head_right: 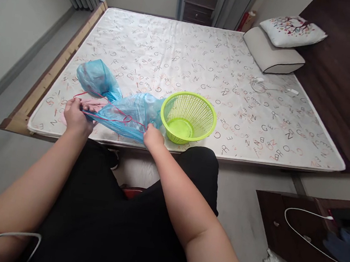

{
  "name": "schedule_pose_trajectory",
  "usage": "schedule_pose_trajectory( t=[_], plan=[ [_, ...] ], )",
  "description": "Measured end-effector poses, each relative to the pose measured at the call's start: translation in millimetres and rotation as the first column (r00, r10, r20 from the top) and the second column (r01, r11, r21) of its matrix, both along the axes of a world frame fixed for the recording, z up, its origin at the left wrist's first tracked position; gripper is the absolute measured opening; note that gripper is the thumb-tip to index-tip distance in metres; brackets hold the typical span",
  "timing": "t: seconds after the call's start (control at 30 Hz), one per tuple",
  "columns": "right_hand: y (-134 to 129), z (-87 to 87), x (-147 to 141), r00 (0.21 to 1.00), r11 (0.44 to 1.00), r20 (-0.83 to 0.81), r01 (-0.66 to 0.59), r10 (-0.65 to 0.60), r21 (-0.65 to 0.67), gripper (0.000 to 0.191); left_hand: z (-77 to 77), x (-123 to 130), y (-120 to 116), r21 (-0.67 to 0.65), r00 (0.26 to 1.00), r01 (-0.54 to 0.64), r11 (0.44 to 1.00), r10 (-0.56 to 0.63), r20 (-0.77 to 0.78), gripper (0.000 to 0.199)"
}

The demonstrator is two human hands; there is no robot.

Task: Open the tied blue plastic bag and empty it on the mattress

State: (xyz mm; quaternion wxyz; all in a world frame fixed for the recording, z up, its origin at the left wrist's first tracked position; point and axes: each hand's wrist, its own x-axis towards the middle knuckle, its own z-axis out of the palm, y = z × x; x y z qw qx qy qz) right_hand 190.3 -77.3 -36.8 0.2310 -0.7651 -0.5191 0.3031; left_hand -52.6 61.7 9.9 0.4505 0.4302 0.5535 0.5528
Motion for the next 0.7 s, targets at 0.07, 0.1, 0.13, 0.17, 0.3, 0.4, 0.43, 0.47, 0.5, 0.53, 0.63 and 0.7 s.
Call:
schedule_pose_trajectory(
  t=[0.07,0.1,0.13,0.17,0.3,0.4,0.43,0.47,0.5,0.53,0.63,0.7],
  plan=[
    [-1,-2.4,-2,0.999,1.0,0.043,-0.017,0.017,0.005,0.016,-0.1,-2,-1,0.03,0.999,0.004,1.0,-0.003,-0.039,0.019],
    [-1,-2.1,-2,0.999,1.0,0.051,-0.017,0.016,0.017,0.015,-0.4,-1,-3,0.053,0.997,0.016,0.998,-0.013,-0.07,0.018],
    [0,-0.8,-2,0.999,0.999,0.045,-0.016,0.014,0.032,0.016,-0.7,0,-6,0.075,0.993,0.033,0.997,-0.024,-0.112,0.018],
    [1,1.3,-2,1.0,0.999,0.025,-0.015,0.013,0.048,0.019,-0.8,2,-10,0.096,0.985,0.049,0.994,-0.032,-0.169,0.019],
    [2,11.7,-2,0.995,0.995,-0.065,-0.077,0.081,0.07,0.04,4.2,13,-28,0.226,0.861,0.132,0.965,0.002,-0.508,0.043],
    [0,14.1,-3,0.982,0.982,-0.036,-0.182,0.184,0.054,0.036,14.0,21,-47,0.371,0.742,0.266,0.89,0.057,-0.668,0.042],
    [-1,13.8,-3,0.98,0.979,-0.016,-0.198,0.199,0.054,0.028,17.3,25,-54,0.382,0.711,0.344,0.858,0.028,-0.703,0.036],
    [-1,13.2,-4,0.981,0.979,0.002,-0.195,0.195,0.064,0.021,20.0,28,-62,0.364,0.676,0.441,0.82,-0.037,-0.736,0.03],
    [-1,12.8,-4,0.985,0.981,0.01,-0.172,0.171,0.089,0.015,22.0,32,-70,0.32,0.628,0.551,0.771,-0.131,-0.767,0.024],
    [-1,12.7,-5,0.991,0.983,0.004,-0.133,0.134,0.129,0.012,23.0,37,-79,0.262,0.564,0.662,0.702,-0.236,-0.791,0.019],
    [2,15.6,-8,0.991,0.957,-0.137,0.042,-0.002,0.287,0.015,19.6,55,-105,0.083,0.307,0.892,0.444,-0.463,-0.832,0.014],
    [4,19.0,-11,0.955,0.92,-0.291,0.166,-0.06,0.355,0.018,12.8,68,-115,-0.021,0.184,0.926,0.376,-0.502,-0.845,0.016]
  ],
)
